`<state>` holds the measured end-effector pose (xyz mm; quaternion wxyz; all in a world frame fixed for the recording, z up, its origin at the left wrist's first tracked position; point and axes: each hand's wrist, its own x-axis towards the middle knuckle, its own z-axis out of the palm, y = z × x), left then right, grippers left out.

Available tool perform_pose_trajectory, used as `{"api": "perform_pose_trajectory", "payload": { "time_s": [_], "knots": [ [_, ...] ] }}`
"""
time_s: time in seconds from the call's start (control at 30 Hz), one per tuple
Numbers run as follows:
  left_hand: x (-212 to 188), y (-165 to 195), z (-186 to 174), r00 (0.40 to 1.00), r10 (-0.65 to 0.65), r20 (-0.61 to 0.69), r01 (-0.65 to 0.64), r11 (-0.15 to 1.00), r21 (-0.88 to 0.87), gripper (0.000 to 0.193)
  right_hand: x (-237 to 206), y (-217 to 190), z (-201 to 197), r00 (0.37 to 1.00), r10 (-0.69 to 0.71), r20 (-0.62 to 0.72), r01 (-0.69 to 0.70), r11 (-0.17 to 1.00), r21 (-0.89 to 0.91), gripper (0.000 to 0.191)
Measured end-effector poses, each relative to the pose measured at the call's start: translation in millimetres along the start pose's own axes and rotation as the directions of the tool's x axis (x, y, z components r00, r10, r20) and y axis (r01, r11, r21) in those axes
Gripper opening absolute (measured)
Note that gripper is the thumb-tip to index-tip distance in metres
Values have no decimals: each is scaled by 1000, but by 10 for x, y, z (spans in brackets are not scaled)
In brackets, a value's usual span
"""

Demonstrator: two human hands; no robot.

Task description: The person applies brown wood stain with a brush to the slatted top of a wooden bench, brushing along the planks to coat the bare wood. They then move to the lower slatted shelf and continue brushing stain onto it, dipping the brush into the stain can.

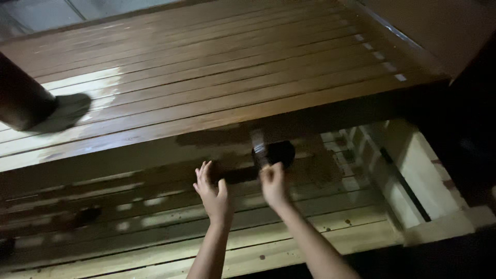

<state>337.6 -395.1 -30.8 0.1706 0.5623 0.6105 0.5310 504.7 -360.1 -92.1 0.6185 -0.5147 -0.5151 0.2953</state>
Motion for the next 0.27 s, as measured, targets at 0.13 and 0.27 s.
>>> {"api": "perform_pose_trajectory", "payload": {
  "time_s": [0.13, 0.27],
  "knots": [
    [43, 58, 87, 1000, 18, -15, -18, 1000, 24, 58, 136, 32, -289, 958, -190, 216, 203, 979, -36, 13],
    [-74, 214, 368, 1000, -1, 10, 1, 1000, 24, 59, 859, 323, -1571, 994, 25, 107, 9, 951, -308, 18]
  ]
}}
